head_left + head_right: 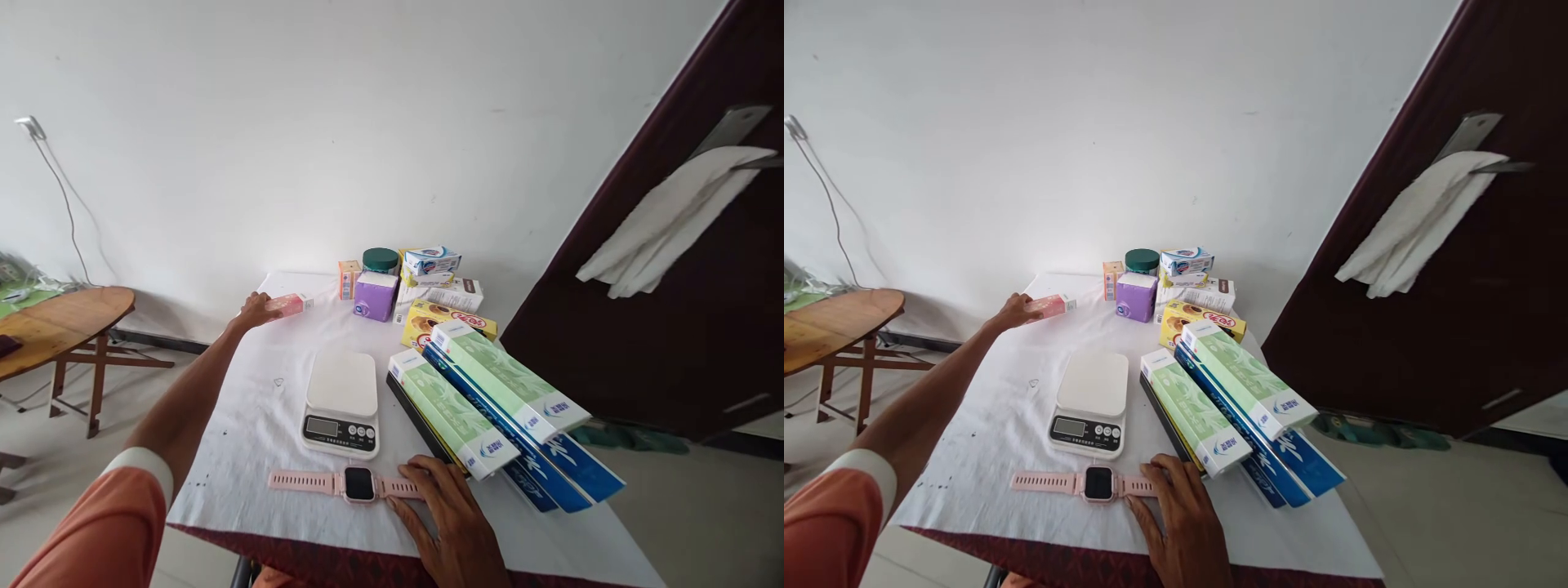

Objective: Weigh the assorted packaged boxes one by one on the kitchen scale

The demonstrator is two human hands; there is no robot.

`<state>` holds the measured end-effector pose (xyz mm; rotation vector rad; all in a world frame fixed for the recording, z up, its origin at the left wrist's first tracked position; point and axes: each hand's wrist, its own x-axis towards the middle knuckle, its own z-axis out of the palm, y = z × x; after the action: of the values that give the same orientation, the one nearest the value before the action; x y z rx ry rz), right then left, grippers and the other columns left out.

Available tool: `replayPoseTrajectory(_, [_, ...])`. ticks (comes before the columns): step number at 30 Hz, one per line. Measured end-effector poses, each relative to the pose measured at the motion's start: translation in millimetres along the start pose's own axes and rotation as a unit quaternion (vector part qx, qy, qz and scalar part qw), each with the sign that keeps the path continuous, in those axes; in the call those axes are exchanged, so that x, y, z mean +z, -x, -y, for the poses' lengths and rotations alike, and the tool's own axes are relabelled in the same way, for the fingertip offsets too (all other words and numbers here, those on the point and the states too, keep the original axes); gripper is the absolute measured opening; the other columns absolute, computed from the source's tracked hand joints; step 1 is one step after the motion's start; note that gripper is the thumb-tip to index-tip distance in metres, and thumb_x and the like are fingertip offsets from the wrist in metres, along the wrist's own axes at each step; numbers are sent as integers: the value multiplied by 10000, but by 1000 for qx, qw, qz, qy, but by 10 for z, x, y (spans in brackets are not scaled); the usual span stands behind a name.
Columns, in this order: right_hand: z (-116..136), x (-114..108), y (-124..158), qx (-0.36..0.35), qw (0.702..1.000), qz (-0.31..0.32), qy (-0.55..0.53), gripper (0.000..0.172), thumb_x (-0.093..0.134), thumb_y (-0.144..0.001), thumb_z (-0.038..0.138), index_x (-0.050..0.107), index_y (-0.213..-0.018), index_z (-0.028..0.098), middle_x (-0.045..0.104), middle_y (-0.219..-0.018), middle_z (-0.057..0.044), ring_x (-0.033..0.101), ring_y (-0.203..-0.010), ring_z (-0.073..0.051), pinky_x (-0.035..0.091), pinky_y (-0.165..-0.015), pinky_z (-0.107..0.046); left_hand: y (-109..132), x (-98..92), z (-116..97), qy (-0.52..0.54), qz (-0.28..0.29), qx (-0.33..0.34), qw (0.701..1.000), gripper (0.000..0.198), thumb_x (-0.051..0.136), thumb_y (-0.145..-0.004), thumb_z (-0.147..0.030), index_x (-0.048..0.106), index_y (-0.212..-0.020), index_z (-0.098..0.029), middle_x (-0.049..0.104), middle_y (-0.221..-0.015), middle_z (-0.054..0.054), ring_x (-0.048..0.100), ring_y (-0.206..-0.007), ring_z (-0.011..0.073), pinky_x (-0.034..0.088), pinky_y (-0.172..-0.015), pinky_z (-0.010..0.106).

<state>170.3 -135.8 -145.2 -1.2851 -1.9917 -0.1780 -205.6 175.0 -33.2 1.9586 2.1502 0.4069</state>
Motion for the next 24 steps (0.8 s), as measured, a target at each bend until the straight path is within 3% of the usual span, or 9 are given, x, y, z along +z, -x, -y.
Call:
replayPoseTrajectory(6, [28,-11,-20,6,1000,-15,4,224,518,-1028,354,628,-1185,238,686,-1124,-79,675,-1020,-245,547,-870,-383,-204,138,27,-35,-7,-16,999,553,637,-825,-524,559,-1294,-240,504,-1411,156,426,-1371,373,337,-1091,492])
replayPoseTrajectory(12, [61,-24,-33,25,1000,-4,-4,210,533,-1016,329,622,-1178,228,690,-1114,-87,677,-1007,-258,564,-869,-414,-150,173,49,-51,-21,-15,998,518,585,-888,-481,530,-1335,-225,501,-1425,212,406,-1377,411,317,-1080,546])
replayPoseTrajectory(17, [105,-62,-75,45,999,10,-20,192,538,-1012,315,620,-1162,229,684,-1095,-87,672,-994,-262,571,-849,-414,29,192,-228,-48,-61,14,997,717,602,-889,-516,370,-1472,-169,407,-1502,272,352,-1403,459,307,-1086,581])
replayPoseTrajectory(20, [137,-90,-102,55,998,25,-24,167,567,-998,288,614,-1145,226,678,-1086,-81,664,-982,-262,569,-855,-415,322,190,-649,-15,-75,135,988,752,596,-914,-527,318,-1523,-183,417,-1511,230,390,-1398,407,337,-1103,551])
replayPoseTrajectory(24, [169,-117,-117,67,997,41,-26,171,613,-968,239,605,-1139,225,668,-1091,-77,648,-996,-271,561,-868,-426,962,200,-1329,34,-20,387,921,642,641,-915,-504,446,-1466,-239,510,-1448,139,473,-1345,332,370,-1124,519])
